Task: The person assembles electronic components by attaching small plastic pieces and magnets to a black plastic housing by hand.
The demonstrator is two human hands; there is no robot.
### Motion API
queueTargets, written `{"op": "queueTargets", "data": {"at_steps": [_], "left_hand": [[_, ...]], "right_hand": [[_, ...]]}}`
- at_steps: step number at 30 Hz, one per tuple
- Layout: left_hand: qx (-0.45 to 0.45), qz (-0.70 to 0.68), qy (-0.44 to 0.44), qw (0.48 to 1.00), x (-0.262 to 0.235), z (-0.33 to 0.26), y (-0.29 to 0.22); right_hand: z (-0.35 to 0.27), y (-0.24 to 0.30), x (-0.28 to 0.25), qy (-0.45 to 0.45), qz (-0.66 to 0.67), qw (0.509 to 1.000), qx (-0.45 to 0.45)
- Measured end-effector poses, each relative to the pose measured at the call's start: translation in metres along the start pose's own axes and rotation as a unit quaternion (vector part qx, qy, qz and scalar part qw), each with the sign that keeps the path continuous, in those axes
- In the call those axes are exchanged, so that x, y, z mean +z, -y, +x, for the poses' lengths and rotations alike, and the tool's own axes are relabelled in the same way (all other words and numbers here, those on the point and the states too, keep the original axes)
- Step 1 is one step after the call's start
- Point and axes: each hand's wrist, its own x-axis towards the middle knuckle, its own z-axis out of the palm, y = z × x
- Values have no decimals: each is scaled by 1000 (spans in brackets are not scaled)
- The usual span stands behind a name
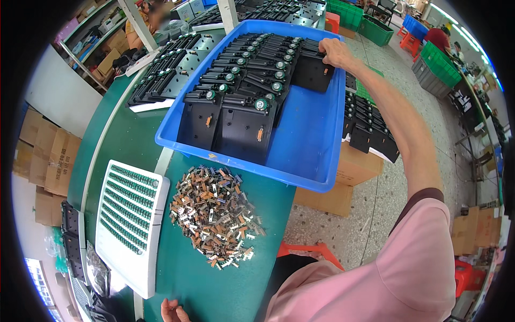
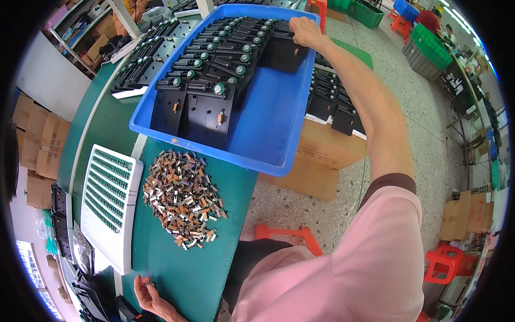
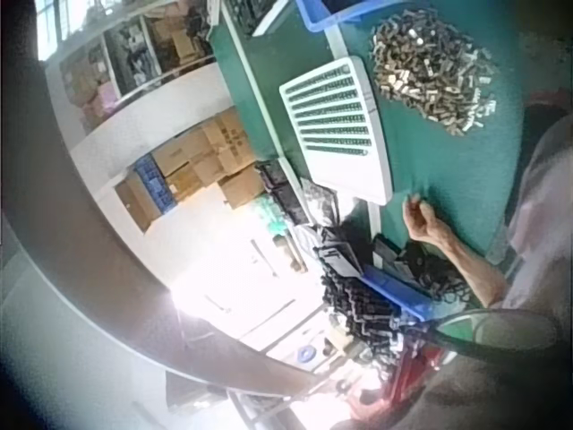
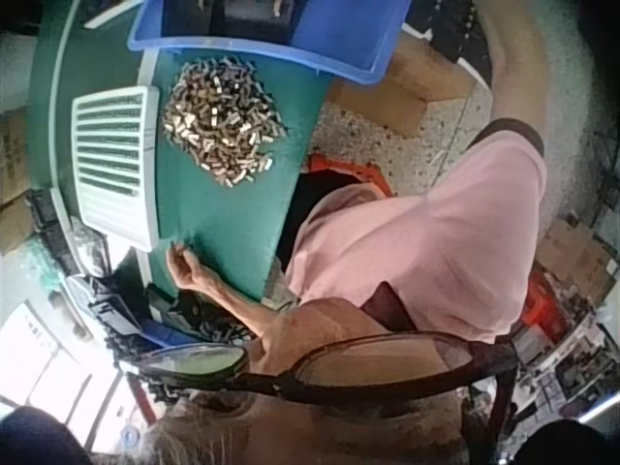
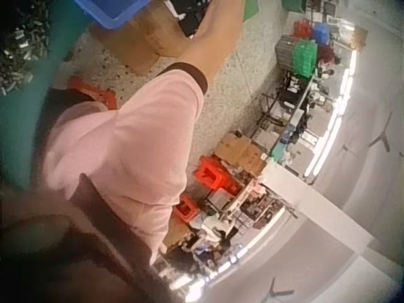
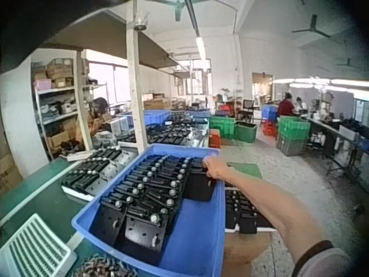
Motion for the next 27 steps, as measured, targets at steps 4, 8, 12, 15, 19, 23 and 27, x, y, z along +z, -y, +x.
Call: {"op": "queueTargets", "data": {"at_steps": [4, 8, 12, 15, 19, 23, 27], "left_hand": [[-1, 5, 6, 1000, -2, 1, 2], [0, 17, 9, 1000, -4, 1, 1], [-6, 7, 9, 1000, -1, 1, 2], [-4, 7, 5, 1000, -2, 1, 3], [4, 8, 11, 1000, -5, 0, 8], [1, 2, 18, 1000, -1, -1, 4], [1, 6, 20, 1000, -8, -3, 12]], "right_hand": [[-2, 6, 0, -1, -31, 1000, -2], [-8, 36, -5, 18, -90, 995, 42], [-8, 34, 6, 11, -144, 989, 41], [-12, 38, 8, -25, -149, 988, 39], [-16, 39, 6, -59, -140, 988, 40], [-14, 34, 9, -59, -129, 987, 73], [-12, 40, 8, -56, -125, 986, 92]]}}
